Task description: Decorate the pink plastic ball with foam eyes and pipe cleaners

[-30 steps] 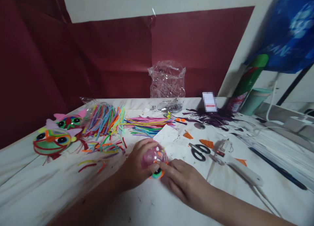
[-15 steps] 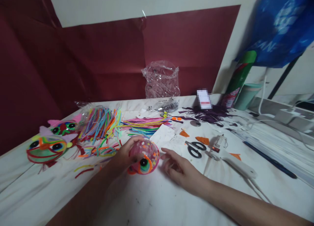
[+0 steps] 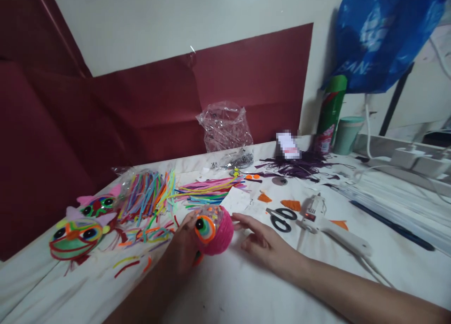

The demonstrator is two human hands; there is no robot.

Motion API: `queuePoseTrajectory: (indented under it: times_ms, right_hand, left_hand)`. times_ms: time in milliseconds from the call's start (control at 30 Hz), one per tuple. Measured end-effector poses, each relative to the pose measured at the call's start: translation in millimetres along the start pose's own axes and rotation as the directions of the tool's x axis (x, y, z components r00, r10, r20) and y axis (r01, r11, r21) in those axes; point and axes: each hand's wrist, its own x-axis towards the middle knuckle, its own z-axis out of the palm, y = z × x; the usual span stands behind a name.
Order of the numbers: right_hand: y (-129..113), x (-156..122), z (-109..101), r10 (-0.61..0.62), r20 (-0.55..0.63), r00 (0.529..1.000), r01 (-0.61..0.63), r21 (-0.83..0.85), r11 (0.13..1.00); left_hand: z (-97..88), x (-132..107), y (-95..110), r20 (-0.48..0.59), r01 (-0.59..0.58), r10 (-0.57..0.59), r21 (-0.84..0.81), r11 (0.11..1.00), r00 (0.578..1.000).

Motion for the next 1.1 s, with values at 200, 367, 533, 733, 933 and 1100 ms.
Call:
queuePoseTrajectory:
  times_ms: [200,367,533,733,933,1100]
  right_hand:
    - [-1.5,-0.5,0.9,0.001,-0.017,1.0,-0.002,-0.035,0.999]
    - [-5.2,-2.4,0.4,-0.049,-0.018,0.999,0.047,-0.099,0.994]
    - [-0.4,-4.9,1.9,-0.125,0.006,0.992,0.124,-0.175,0.977]
    - [4.0,-11.2,4.3,-0.268,0.015,0.963,0.236,-0.523,0.819]
    - [-7.4,-14.2,9.1,-0.379,0.291,0.879,0.456,-0.748,0.483]
    - [-6.0,-15.7,12.9,-0.369,0.323,0.871,0.461,-0.798,0.389]
  left_hand:
    - [-1.7,2.2,-12.7,0.046,0.022,-0.019,-0.053,0.998,0.999]
    - [-5.1,2.9,-17.5,0.037,0.055,-0.048,-0.211,0.976,0.998]
    - [0.3,0.0,-12.6,0.069,0.075,-0.059,-0.265,0.961,0.996]
    - [7.5,-4.8,-12.2,-0.049,-0.011,-0.001,-0.245,0.969,0.999]
    - [13.6,-9.5,-11.3,-0.156,-0.018,0.002,-0.104,0.994,0.988]
    - [7.9,-6.1,-16.4,-0.2,-0.028,0.03,0.015,0.999,0.979]
